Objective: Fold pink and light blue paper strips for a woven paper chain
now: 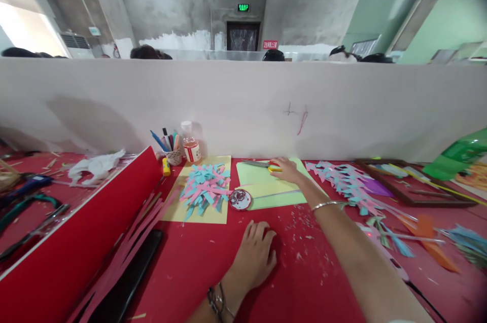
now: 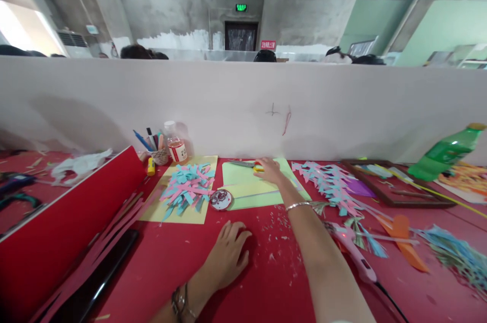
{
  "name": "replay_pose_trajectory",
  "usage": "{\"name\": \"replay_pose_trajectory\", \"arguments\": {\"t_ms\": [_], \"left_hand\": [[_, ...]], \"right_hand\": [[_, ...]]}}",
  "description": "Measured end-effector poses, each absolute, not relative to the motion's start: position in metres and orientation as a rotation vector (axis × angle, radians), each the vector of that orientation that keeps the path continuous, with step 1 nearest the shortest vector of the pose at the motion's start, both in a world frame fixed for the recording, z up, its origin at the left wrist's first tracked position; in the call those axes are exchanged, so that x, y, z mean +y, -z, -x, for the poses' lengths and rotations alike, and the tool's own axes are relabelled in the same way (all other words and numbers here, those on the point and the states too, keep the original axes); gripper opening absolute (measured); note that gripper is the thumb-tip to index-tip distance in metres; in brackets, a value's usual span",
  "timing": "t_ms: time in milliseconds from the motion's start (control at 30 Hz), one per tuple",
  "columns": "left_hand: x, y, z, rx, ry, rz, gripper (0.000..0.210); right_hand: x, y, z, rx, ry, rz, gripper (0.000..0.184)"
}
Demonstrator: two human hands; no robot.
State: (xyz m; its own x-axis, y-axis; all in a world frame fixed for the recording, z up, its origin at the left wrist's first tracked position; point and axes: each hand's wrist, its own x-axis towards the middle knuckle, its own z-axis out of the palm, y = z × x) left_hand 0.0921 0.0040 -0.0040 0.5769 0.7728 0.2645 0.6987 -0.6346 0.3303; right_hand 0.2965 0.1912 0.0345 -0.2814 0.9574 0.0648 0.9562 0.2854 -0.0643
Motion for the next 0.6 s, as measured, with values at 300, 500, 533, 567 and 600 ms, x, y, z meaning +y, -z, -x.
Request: {"name": "replay_pose_trajectory", "arguments": {"t_ms": [300, 500, 533, 567, 600], "left_hand": [[0.003, -0.006, -0.092, 1.203, -0.525, -2.697, 0.033], [0.005, -0.006, -0.092, 1.21, -0.533, -2.689, 0.032], [0.005, -0.006, -0.092, 1.207, -0.536, -2.69, 0.032], [0.005, -0.006, -0.092, 1.202, -0.537, -2.69, 0.032], [0.005, -0.007, -0.092, 1.198, -0.539, -2.689, 0.032]], "right_hand": [[0.163, -0.039, -0.286, -2.755, -0.329, 1.735, 0.061], [0.165, -0.043, -0.286, -2.762, -0.227, 1.824, 0.05], [0.164, -0.044, -0.286, -2.762, -0.195, 1.823, 0.047], [0.162, -0.044, -0.286, -2.761, -0.162, 1.816, 0.045], [0.16, -0.045, -0.286, -2.758, -0.128, 1.805, 0.043]]}}
